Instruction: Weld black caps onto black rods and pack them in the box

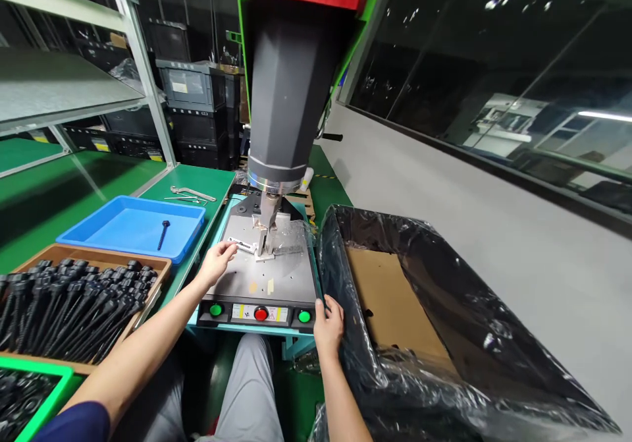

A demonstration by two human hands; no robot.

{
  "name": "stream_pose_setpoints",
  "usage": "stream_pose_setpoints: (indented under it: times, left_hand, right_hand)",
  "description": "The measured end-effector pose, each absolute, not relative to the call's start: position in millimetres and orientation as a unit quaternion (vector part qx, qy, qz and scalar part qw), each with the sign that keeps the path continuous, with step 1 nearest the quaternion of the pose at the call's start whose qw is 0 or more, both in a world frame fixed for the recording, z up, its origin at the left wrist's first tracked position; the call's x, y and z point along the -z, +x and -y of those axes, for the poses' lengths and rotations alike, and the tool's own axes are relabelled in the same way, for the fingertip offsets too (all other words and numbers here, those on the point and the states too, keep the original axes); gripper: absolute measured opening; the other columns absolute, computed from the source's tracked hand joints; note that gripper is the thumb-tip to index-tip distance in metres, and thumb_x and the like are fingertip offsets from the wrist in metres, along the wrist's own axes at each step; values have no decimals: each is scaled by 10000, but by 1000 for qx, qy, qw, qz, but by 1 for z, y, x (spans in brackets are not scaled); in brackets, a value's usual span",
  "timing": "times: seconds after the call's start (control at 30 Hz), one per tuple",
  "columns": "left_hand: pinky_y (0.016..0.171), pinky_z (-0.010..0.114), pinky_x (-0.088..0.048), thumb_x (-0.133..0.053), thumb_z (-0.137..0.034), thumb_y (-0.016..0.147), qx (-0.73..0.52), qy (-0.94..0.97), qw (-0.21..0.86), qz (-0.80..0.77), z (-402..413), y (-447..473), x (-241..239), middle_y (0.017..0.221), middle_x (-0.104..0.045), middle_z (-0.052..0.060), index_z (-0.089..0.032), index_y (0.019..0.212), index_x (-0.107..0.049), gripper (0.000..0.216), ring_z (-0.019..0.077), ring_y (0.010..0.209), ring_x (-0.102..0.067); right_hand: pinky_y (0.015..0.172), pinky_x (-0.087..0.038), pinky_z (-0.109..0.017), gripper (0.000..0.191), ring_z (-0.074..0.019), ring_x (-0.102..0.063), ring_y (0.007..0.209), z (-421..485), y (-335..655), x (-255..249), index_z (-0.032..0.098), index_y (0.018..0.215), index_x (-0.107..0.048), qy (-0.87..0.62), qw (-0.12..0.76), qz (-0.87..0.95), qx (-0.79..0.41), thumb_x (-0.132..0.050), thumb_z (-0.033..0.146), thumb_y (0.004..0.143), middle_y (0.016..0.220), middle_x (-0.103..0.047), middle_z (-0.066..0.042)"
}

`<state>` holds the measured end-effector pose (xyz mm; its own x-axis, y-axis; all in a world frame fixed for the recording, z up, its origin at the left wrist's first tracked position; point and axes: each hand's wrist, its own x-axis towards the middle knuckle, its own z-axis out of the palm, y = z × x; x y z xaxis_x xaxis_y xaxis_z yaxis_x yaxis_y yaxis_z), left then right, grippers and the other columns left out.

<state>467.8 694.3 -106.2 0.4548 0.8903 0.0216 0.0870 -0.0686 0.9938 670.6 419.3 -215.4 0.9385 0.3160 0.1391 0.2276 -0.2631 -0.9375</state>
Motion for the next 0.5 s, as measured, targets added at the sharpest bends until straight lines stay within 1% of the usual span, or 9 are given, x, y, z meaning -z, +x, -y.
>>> stream_pose_setpoints:
  times: [0.07,0.13,0.27,0.37,0.5]
  left_hand:
    - [718,290,-501,-681,-492,765,-326,599,624,-381,-705,487,101,887,-706,100,-159,864,-705,348,194,819,-644]
    - [659,261,-485,-705,-524,739,-300,549,675,-391,-715,504,96,869,-703,111,-134,832,-695,401,170,758,-634]
    - [598,240,-476,-666,-597,756,-249,454,749,-414,-730,531,84,855,-698,118,-108,839,-671,496,141,681,-628]
    - [565,231,-471,-634,-619,776,-229,427,770,-415,-737,544,76,809,-684,100,-108,825,-654,513,130,638,-630]
    - [513,223,-443,-663,-591,767,-252,429,744,-446,-740,550,67,700,-638,42,-109,844,-632,489,99,524,-578]
  right_hand:
    - [900,-548,-437,539,-296,-670,1022,-437,663,195,145,1097,-654,-769,605,196,-70,-594,591,799,1122,-675,-186]
    - [859,-563,-432,527,-284,-693,954,-458,650,177,141,1104,-644,-739,613,234,-151,-598,573,805,1029,-710,-164]
    - [798,-572,-398,487,-256,-706,896,-510,624,155,146,1132,-642,-691,586,310,-289,-596,510,812,988,-726,-127]
    - [740,-571,-359,421,-224,-702,839,-549,614,147,168,1103,-656,-682,563,336,-324,-601,450,795,939,-727,-89]
    - [643,-540,-291,356,-173,-677,728,-590,615,139,170,1092,-647,-679,559,337,-336,-546,366,813,881,-712,-59]
